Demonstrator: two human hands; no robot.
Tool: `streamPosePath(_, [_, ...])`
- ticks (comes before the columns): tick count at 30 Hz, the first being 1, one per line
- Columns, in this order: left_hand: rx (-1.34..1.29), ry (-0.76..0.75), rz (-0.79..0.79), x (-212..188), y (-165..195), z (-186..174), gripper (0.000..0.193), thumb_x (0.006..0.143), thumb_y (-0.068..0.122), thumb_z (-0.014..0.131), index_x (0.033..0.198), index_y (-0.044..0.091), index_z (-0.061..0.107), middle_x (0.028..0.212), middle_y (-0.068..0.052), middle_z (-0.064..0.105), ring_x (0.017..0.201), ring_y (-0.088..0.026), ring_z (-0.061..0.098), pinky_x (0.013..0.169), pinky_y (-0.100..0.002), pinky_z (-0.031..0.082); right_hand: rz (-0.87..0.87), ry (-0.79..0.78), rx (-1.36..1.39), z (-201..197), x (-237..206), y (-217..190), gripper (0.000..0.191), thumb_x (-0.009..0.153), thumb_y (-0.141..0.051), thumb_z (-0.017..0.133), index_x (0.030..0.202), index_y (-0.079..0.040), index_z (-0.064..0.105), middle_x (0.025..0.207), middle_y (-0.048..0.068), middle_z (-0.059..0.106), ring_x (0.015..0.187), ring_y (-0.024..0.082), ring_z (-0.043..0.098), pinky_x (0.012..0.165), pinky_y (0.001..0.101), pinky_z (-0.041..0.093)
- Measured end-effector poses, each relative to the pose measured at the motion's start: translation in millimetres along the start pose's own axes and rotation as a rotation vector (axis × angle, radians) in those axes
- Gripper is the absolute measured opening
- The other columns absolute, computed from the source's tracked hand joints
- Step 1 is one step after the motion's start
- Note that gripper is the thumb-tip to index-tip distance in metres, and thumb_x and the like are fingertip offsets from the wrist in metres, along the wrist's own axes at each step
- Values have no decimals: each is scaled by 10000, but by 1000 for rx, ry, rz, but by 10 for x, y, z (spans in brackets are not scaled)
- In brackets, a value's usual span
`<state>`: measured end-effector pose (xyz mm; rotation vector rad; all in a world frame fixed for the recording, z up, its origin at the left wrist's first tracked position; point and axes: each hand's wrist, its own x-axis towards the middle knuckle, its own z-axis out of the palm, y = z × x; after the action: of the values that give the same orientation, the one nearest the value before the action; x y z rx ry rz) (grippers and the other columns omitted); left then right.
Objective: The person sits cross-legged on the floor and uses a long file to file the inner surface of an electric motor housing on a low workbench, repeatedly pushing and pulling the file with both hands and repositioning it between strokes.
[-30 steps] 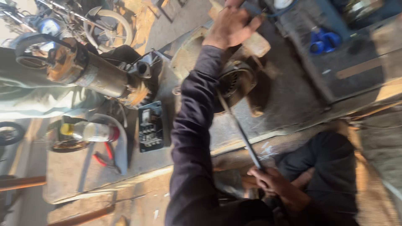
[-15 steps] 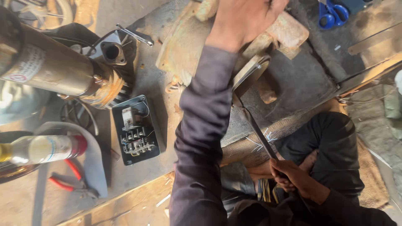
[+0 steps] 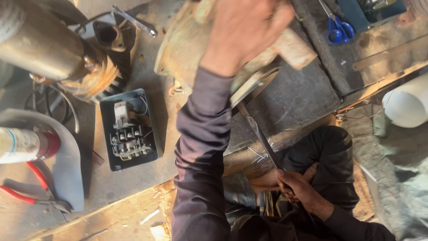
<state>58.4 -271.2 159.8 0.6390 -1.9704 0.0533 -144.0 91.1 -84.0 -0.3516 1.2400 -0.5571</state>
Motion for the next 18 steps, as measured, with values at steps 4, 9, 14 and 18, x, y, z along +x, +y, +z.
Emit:
streamPosePath(4, [20,-37,31,-165,-120,0,341,1045,370,548,908,85,676,752,-88,588,734,-286,578,698,-470,430,-68,-20,5,1,11,2,484,977,-516,570,735,-102,507,518,-43,351,384,61,293,361,253,234])
streamPosePath(9, [56,-90,53,-138,-143,4,357,1082,376,515,870,109,621,716,-82,484,688,-269,466,714,-455,377,-69,-44,-84,-16,23,18,497,985,-541,541,719,-126,478,511,-49,338,372,45,278,341,249,252])
streamPosePath(14, [50,-109,79,-111,-119,21,408,1121,389,546,843,101,623,729,-91,484,726,-278,480,738,-464,367,-100,-92,-35,5,3,-8,491,971,-542,554,720,-127,480,519,-43,371,376,42,288,336,240,253])
streamPosePath(18, [12,-84,99,-42,-49,11,350,1095,323,536,859,87,640,773,-107,538,775,-315,526,754,-475,391,-79,-87,-25,15,-8,-20,489,968,-549,558,724,-135,470,520,-53,368,381,34,281,339,233,253])
